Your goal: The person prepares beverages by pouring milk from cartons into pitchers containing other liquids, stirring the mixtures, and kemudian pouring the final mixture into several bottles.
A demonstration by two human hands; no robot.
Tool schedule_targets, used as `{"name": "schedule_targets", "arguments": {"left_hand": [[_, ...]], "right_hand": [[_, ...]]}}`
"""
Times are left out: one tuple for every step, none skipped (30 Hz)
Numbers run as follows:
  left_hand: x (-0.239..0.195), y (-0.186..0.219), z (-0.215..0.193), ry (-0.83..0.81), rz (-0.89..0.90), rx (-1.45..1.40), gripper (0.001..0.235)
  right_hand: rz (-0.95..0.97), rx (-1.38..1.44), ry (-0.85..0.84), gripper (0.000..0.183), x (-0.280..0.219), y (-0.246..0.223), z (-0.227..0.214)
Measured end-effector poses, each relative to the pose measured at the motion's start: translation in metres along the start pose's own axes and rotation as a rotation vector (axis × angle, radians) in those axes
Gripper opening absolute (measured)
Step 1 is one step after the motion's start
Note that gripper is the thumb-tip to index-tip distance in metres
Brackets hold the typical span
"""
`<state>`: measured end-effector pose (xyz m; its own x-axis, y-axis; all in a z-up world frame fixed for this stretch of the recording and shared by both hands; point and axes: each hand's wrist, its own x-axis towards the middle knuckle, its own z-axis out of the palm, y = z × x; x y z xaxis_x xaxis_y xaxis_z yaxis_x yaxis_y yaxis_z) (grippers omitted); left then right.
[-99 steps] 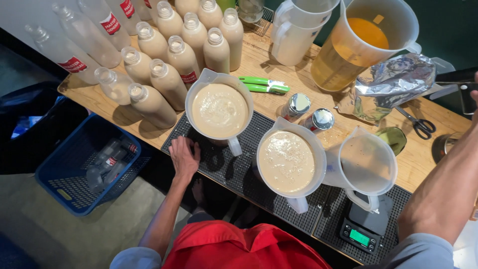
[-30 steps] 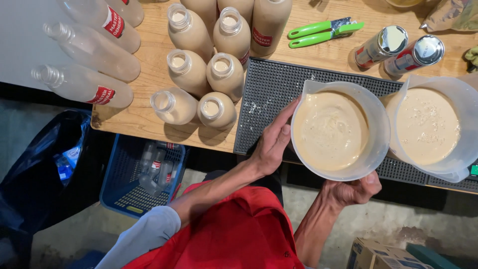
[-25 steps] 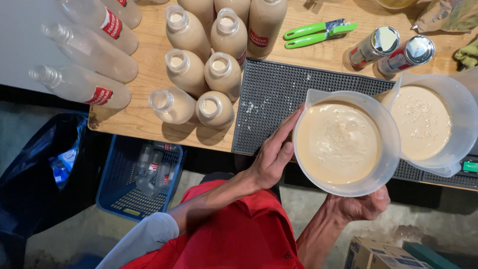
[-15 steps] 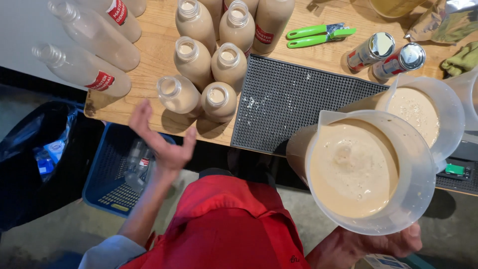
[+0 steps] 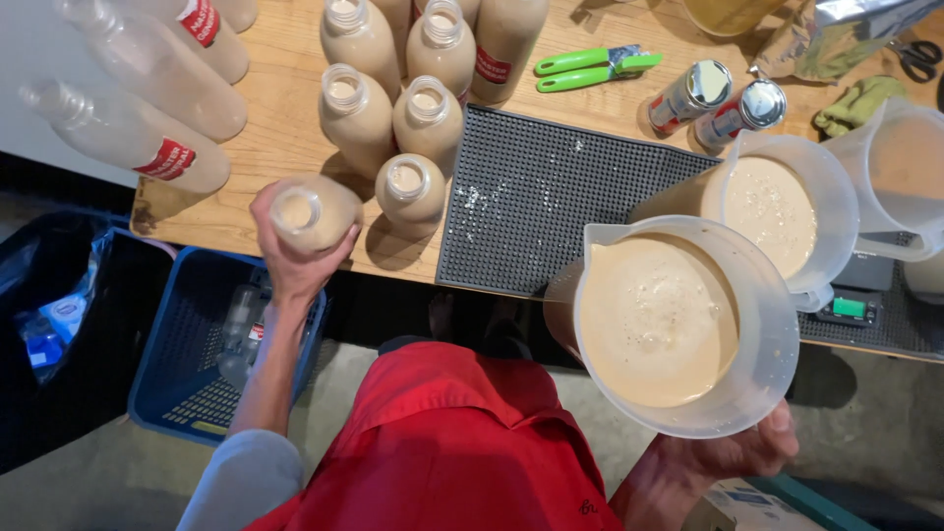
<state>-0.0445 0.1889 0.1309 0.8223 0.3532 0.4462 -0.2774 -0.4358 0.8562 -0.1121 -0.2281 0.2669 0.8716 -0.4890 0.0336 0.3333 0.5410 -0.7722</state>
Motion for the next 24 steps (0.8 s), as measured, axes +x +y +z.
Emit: {"name": "schedule_targets", "arguments": {"left_hand": [[-0.006, 0.01, -0.006, 0.031, 0.039, 0.042, 0.085], [-0.011, 0.02, -0.013, 0.061, 0.079, 0.083, 0.087], [-0.017, 0.034, -0.014, 0.047, 0.078, 0.08, 0.087], [-0.023, 0.049, -0.015, 0.096, 0.079, 0.132, 0.086], [-0.03, 0.063, -0.011, 0.137, 0.076, 0.168, 0.085], [-0.037, 0.069, -0.004, 0.114, 0.073, 0.149, 0.085], [-0.044, 0.074, 0.002, 0.13, 0.086, 0.148, 0.087], [-0.051, 0.08, 0.007, 0.146, 0.099, 0.146, 0.089], [-0.064, 0.072, 0.016, 0.129, 0.102, 0.141, 0.089], [-0.077, 0.063, 0.024, 0.06, 0.131, 0.106, 0.099], [-0.092, 0.055, 0.032, -0.003, 0.158, 0.072, 0.111], [-0.093, 0.059, 0.045, -0.014, 0.158, 0.069, 0.111], [-0.095, 0.062, 0.058, -0.143, 0.101, -0.034, 0.113], [-0.097, 0.065, 0.07, -0.272, 0.043, -0.136, 0.115], [-0.088, 0.071, 0.087, -0.284, 0.04, -0.139, 0.115], [-0.08, 0.078, 0.103, -0.348, 0.174, -0.206, 0.105], [-0.071, 0.084, 0.121, -0.41, 0.309, -0.277, 0.096], [-0.063, 0.087, 0.133, -0.42, 0.307, -0.285, 0.096], [-0.054, 0.089, 0.145, -0.456, 0.331, -0.274, 0.091], [-0.045, 0.092, 0.157, -0.491, 0.356, -0.264, 0.086], [-0.036, 0.091, 0.165, -0.496, 0.357, -0.266, 0.086], [-0.027, 0.089, 0.174, -0.517, 0.409, -0.257, 0.085], [-0.018, 0.088, 0.183, -0.538, 0.46, -0.249, 0.085], [-0.01, 0.088, 0.187, -0.541, 0.461, -0.251, 0.085]], "right_hand": [[0.027, 0.002, -0.017, 0.047, -0.001, -0.001, 0.006], [0.054, 0.005, -0.033, 0.063, -0.001, -0.002, 0.012], [0.05, 0.003, -0.019, 0.063, -0.001, 0.0, 0.003], [0.114, 0.135, -0.043, 0.071, 0.0, 0.001, -0.006], [0.163, 0.256, -0.061, 0.079, 0.0, -0.003, -0.016], [0.145, 0.244, -0.041, 0.079, 0.0, -0.003, -0.025], [0.072, 0.154, -0.092, 0.041, 0.001, -0.002, -0.033], [0.0, 0.062, -0.14, 0.018, 0.001, -0.001, -0.041], [-0.008, 0.06, -0.124, 0.018, -0.002, 0.0, -0.062], [-0.087, -0.001, -0.049, 0.021, -0.005, 0.001, -0.082], [-0.162, -0.064, 0.02, 0.031, -0.008, 0.001, -0.101], [-0.165, -0.067, 0.031, 0.031, -0.009, -0.003, -0.084], [-0.126, -0.066, 0.024, 0.029, -0.01, -0.007, -0.066], [-0.086, -0.064, 0.017, 0.028, -0.011, -0.011, -0.049], [-0.088, -0.069, 0.028, 0.028, -0.012, -0.013, -0.045], [-0.059, -0.054, 0.006, 0.018, -0.013, -0.015, -0.042], [-0.032, -0.039, -0.017, 0.019, -0.013, -0.018, -0.038], [-0.037, -0.044, -0.007, 0.019, -0.014, -0.022, -0.035], [-0.041, -0.077, -0.01, 0.02, -0.015, -0.024, -0.032], [-0.044, -0.11, -0.013, 0.021, -0.015, -0.027, -0.028], [-0.047, -0.11, -0.009, 0.021, -0.015, -0.028, -0.031], [-0.065, -0.13, 0.013, 0.019, -0.015, -0.028, -0.034], [-0.082, -0.151, 0.034, 0.019, -0.015, -0.029, -0.036], [-0.085, -0.151, 0.038, 0.019, -0.013, -0.03, -0.032]]}}
